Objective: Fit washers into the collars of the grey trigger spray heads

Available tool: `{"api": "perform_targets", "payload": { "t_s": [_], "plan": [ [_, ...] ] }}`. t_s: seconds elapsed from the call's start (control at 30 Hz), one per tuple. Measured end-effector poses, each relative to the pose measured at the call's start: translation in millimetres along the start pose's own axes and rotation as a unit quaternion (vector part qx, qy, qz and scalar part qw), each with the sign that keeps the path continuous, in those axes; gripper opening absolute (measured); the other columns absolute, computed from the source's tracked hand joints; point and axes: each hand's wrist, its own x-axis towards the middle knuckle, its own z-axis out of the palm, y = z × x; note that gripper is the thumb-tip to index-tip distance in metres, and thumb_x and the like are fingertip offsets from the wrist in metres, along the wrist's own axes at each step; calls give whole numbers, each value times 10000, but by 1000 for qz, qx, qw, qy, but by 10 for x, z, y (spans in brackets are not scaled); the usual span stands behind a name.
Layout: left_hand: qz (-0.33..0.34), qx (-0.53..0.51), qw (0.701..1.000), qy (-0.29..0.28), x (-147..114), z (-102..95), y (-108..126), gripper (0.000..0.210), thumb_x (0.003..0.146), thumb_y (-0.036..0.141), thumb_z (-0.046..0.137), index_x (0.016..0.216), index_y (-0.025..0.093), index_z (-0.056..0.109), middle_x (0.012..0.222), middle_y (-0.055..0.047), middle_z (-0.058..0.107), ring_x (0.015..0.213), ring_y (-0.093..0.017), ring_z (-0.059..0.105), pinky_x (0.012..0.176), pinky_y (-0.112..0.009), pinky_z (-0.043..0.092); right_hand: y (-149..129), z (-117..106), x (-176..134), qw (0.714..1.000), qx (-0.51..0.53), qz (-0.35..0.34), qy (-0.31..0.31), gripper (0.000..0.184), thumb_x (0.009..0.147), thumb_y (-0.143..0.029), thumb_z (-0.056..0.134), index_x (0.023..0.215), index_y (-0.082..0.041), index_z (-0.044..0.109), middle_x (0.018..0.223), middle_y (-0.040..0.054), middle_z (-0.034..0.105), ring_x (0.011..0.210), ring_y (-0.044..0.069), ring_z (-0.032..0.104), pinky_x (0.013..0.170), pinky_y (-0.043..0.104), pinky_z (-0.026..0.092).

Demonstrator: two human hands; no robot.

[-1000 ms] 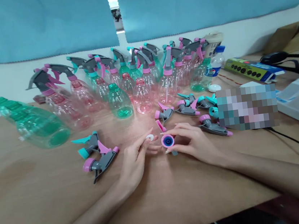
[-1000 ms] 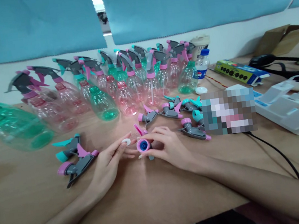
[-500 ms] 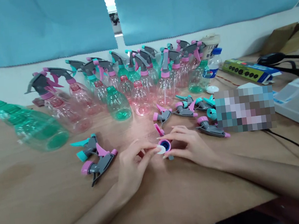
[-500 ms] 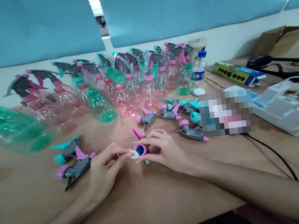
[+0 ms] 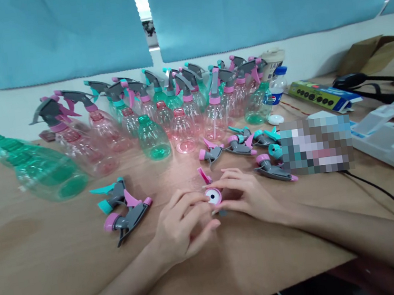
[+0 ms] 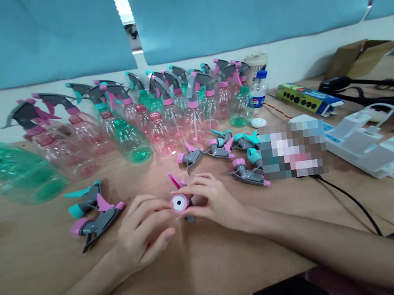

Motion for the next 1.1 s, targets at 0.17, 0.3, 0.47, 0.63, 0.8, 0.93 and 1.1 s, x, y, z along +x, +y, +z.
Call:
{"api": "perform_targets", "payload": {
  "t_s": [0.17, 0.3, 0.47, 0.63, 0.8, 0.93, 1.1],
  "plan": [
    [1, 16, 999, -30, 5, 15, -17, 174, 848, 264, 577, 974, 147, 607, 959, -99, 670, 869, -221, 566, 730, -362, 512, 18, 9, -14, 1000, 4, 9, -14, 330, 765, -343, 711, 1075, -242, 656, 996, 33, 687, 1044, 210, 576, 988, 439, 406],
    [2, 25, 999, -38, 16, 3, -8, 174, 810, 263, 610, 948, 158, 613, 950, -95, 669, 848, -217, 567, 722, -359, 518, 9, 9, -19, 1000, -1, 7, -21, 327, 780, -345, 695, 1082, -225, 655, 983, 49, 665, 1037, 214, 560, 935, 415, 441],
    [-2, 13, 998, -58, 30, -23, 12, 187, 796, 245, 620, 963, 164, 603, 977, -94, 655, 875, -216, 562, 756, -368, 509, 2, -2, -16, 1000, -6, 4, -30, 304, 813, -351, 659, 1087, -222, 649, 962, 51, 652, 1010, 212, 565, 898, 399, 456],
    [-18, 31, 997, -62, 40, -12, 22, 162, 801, 252, 619, 945, 180, 605, 988, -76, 659, 883, -212, 555, 760, -366, 497, 29, 15, -32, 1000, -2, 11, -14, 310, 813, -342, 660, 1101, -229, 648, 1015, 54, 652, 1086, 221, 539, 912, 388, 457],
    [-25, 29, 997, -69, 52, -6, 36, 190, 794, 246, 637, 967, 172, 610, 970, -76, 656, 876, -202, 561, 763, -349, 507, 23, 19, -43, 1000, -7, -7, -28, 315, 856, -313, 613, 1153, -206, 623, 1066, 71, 640, 1044, 200, 566, 880, 360, 480],
    [-18, 27, 997, -67, 44, 1, 36, 196, 788, 227, 649, 969, 165, 608, 959, -78, 660, 864, -199, 568, 747, -336, 518, 12, 14, -40, 999, -13, -8, -30, 296, 860, -313, 608, 1138, -214, 629, 1036, 68, 641, 1019, 203, 567, 861, 369, 489],
    [-8, 40, 998, -51, 32, 30, 38, 198, 806, 198, 640, 992, 143, 601, 938, -76, 681, 864, -198, 587, 745, -331, 513, 29, 15, -37, 1000, -2, -18, -19, 292, 856, -285, 614, 1125, -172, 634, 1020, 77, 641, 1017, 196, 566, 875, 350, 482]
  ]
}}
